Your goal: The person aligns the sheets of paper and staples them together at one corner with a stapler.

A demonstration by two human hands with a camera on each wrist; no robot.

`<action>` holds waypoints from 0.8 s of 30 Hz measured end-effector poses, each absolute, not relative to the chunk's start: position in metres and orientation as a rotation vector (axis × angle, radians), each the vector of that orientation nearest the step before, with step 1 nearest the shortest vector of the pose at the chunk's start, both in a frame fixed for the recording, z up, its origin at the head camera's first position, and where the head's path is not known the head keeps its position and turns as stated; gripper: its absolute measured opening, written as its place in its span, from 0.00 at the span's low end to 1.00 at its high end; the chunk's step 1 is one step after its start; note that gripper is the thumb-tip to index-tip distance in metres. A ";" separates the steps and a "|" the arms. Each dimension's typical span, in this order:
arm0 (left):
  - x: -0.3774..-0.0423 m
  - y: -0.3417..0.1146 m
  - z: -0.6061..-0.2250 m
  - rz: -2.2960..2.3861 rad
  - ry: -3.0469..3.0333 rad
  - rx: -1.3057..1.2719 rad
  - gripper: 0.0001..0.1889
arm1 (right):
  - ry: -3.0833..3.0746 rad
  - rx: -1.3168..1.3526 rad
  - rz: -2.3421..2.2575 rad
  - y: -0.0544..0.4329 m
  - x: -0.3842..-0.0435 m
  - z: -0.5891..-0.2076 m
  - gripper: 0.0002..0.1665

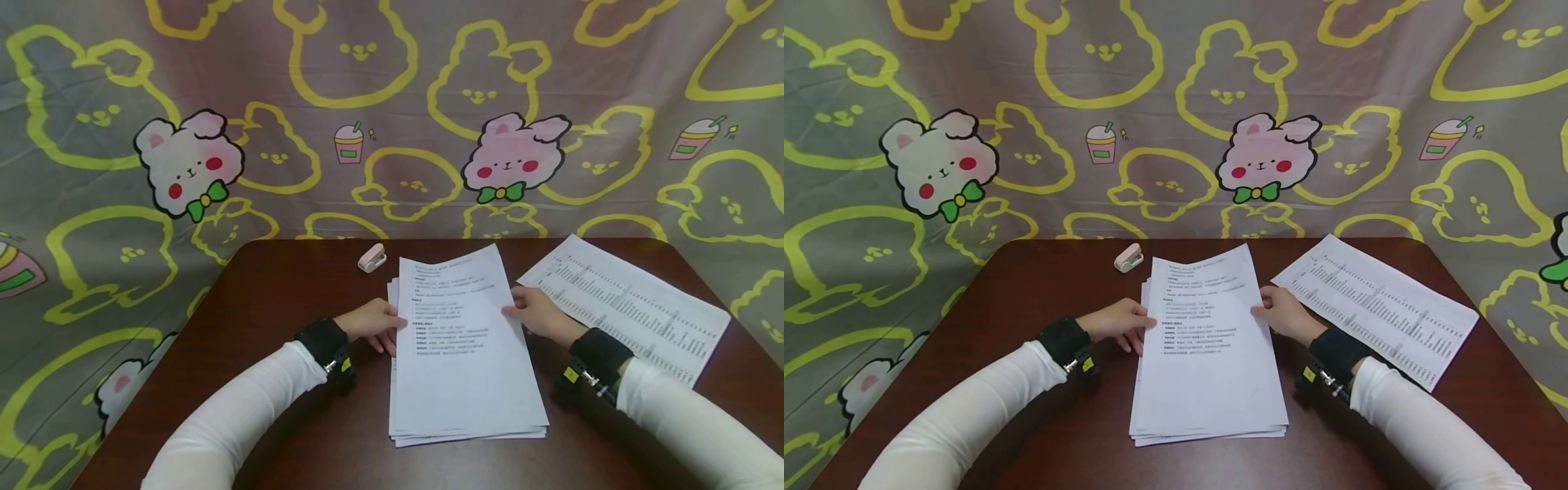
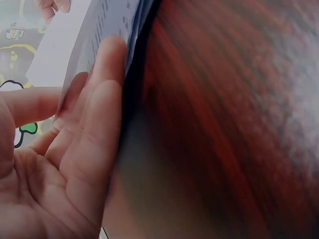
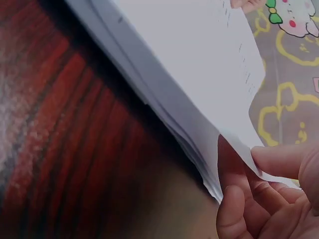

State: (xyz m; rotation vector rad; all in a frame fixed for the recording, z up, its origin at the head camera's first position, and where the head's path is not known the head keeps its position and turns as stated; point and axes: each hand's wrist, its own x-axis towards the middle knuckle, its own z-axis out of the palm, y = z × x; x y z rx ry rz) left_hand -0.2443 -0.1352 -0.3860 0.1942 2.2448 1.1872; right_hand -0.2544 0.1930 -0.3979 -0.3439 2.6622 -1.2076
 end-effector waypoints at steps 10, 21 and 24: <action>-0.248 -0.141 -0.397 1.049 2.319 0.194 0.13 | 2.729 -0.336 -1.090 0.186 -0.259 -0.411 0.25; -0.246 -0.141 -0.395 0.960 2.384 0.231 0.14 | 2.783 -0.338 -0.965 0.185 -0.261 -0.411 0.30; -0.246 -0.139 -0.391 0.944 2.397 0.226 0.14 | 2.780 -0.314 -0.958 0.186 -0.261 -0.409 0.31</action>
